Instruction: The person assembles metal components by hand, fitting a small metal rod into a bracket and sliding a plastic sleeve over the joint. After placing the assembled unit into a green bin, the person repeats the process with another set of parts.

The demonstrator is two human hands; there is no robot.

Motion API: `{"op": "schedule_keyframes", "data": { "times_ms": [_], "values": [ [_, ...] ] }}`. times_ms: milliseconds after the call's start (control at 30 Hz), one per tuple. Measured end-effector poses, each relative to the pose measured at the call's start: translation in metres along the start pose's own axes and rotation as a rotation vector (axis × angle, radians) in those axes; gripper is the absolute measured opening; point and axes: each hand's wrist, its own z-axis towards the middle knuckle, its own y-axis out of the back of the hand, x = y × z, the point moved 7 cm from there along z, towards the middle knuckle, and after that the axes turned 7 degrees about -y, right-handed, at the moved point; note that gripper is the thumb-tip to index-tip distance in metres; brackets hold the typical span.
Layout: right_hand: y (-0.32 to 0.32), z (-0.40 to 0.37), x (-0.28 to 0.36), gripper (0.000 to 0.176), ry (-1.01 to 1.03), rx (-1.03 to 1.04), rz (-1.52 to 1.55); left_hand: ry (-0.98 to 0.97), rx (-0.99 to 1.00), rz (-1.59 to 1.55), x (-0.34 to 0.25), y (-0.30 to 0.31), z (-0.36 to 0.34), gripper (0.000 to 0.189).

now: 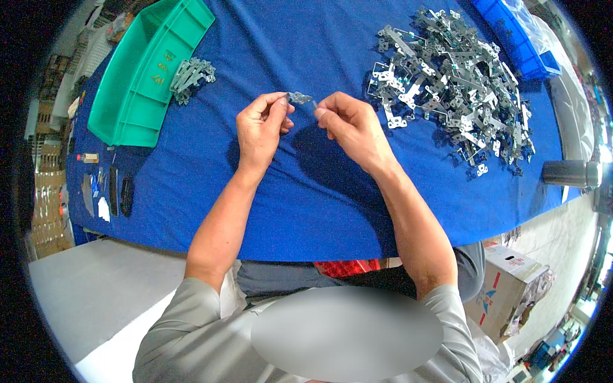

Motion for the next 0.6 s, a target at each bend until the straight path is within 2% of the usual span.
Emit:
{"op": "schedule_keyframes", "data": {
  "times_ms": [267, 433, 467, 533, 600],
  "values": [
    [0.001, 0.001, -0.003, 0.02, 0.01, -0.031, -0.103, -0.046, 0.006, -0.024, -0.005, -0.002, -0.001, 0.015],
    [0.005, 0.005, -0.008, 0.017, 0.086, -0.101, -0.233, -0.296, 0.054, 0.12, -0.022, -0.002, 0.001, 0.015],
    [0.005, 0.005, -0.009, 0.017, 0.042, -0.089, -0.225, -0.354, 0.075, 0.146, -0.028, -0.003, 0.0, 0.015],
    [0.005, 0.003, -0.009, 0.017, -0.047, -0.065, -0.207, -0.344, 0.078, 0.139, -0.031, -0.003, -0.001, 0.015],
    [0.005, 0.005, -0.013, 0.019, -0.038, -0.048, -0.051, -0.361, 0.071, 0.137, -0.031, -0.004, -0.001, 0.015]
  ]
}}
